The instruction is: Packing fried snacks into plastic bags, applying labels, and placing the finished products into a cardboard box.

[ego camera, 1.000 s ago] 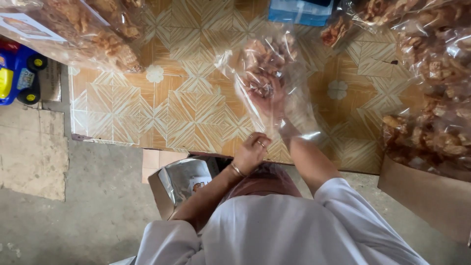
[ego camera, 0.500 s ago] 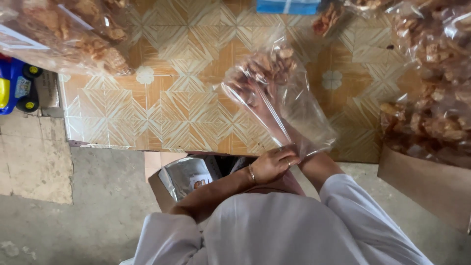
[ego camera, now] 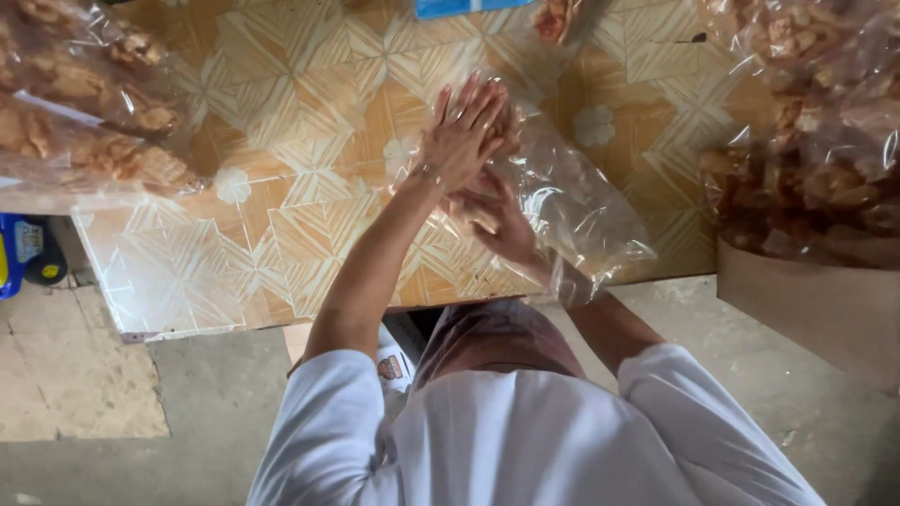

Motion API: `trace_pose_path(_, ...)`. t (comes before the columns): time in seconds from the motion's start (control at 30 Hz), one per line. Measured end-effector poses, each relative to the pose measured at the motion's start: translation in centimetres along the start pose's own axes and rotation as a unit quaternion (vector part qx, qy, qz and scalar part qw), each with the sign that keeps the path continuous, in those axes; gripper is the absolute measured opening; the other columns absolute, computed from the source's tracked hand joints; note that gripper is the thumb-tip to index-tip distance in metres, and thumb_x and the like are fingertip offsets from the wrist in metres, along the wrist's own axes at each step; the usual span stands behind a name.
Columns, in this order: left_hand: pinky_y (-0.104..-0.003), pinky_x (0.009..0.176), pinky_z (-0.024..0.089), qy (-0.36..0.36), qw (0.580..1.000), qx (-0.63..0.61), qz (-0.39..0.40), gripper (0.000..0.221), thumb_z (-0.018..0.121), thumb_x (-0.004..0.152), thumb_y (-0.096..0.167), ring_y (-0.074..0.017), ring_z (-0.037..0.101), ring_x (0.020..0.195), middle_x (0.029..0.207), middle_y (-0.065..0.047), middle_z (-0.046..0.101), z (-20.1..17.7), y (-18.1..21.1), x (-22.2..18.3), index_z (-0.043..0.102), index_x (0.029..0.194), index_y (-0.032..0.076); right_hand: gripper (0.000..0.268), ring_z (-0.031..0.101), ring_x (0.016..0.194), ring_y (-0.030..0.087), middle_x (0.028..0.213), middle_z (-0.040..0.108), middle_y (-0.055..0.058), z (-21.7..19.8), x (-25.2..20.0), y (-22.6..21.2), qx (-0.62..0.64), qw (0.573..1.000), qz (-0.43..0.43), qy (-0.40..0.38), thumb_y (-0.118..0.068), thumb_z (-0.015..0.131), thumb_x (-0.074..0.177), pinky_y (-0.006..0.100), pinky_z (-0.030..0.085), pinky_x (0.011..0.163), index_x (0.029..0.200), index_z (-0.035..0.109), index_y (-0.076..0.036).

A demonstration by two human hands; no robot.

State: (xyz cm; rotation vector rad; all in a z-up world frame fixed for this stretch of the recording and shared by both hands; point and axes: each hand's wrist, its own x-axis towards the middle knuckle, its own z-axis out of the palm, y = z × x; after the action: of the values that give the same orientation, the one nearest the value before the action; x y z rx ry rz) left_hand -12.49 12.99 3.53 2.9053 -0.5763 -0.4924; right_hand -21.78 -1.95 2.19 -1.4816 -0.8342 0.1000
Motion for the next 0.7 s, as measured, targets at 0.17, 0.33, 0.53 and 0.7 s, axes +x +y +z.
trace_pose_path(0.17, -0.053, 0.121, -0.011, 0.001, 1.0, 0.028, -0.011, 0.067, 0.012, 0.105, 0.055, -0.0219, -0.01, 0.151, 0.166, -0.002, -0.004, 2.1, 0.1, -1.9, 0.004, 0.16, 0.016, 0.035, 0.061, 0.062, 0.018, 0.088, 0.066, 0.011, -2.4, -0.2, -0.3, 0.072, 0.887, 0.311, 0.333, -0.022, 0.07, 0.09, 0.03, 0.053, 0.052, 0.113, 0.05, -0.005)
trace_pose_path(0.33, -0.056, 0.119, -0.01, 0.119, 0.99, 0.079, 0.011, 0.064, 0.019, 0.108, 0.053, -0.0243, -0.002, 0.152, 0.165, -0.004, 0.01, 2.9, -0.6, -2.3, 0.02, 0.159, 0.015, 0.015, 0.067, 0.069, 0.017, 0.091, 0.069, 0.013, -2.9, 2.7, 4.0, -0.002, 0.961, 0.143, 0.238, 0.004, 0.055, 0.088, 0.026, 0.057, 0.059, 0.094, 0.067, -0.002)
trace_pose_path(0.53, -0.055, 0.12, -0.003, 0.126, 0.992, 0.009, 0.01, 0.061, 0.028, 0.109, 0.046, -0.0252, 0.006, 0.152, 0.165, -0.006, 0.016, 3.3, -0.5, -2.9, 0.025, 0.159, 0.011, 0.016, 0.064, 0.094, 0.016, 0.101, 0.067, 0.005, -2.5, 3.0, 7.9, 0.075, 0.896, 0.242, 0.364, -0.012, 0.069, 0.09, 0.027, 0.053, 0.083, 0.105, 0.065, -0.008)
trace_pose_path(0.7, -0.054, 0.122, -0.004, 0.096, 0.995, 0.011, -0.027, 0.063, 0.023, 0.109, 0.051, -0.0251, 0.003, 0.152, 0.166, -0.005, 0.009, 2.0, -0.8, -3.3, 0.016, 0.16, 0.015, 0.014, 0.075, 0.086, 0.021, 0.099, 0.075, 0.012, -3.1, 6.5, 5.8, 0.051, 0.94, 0.145, 0.305, 0.001, 0.063, 0.095, 0.03, 0.064, 0.076, 0.101, 0.074, -0.005)
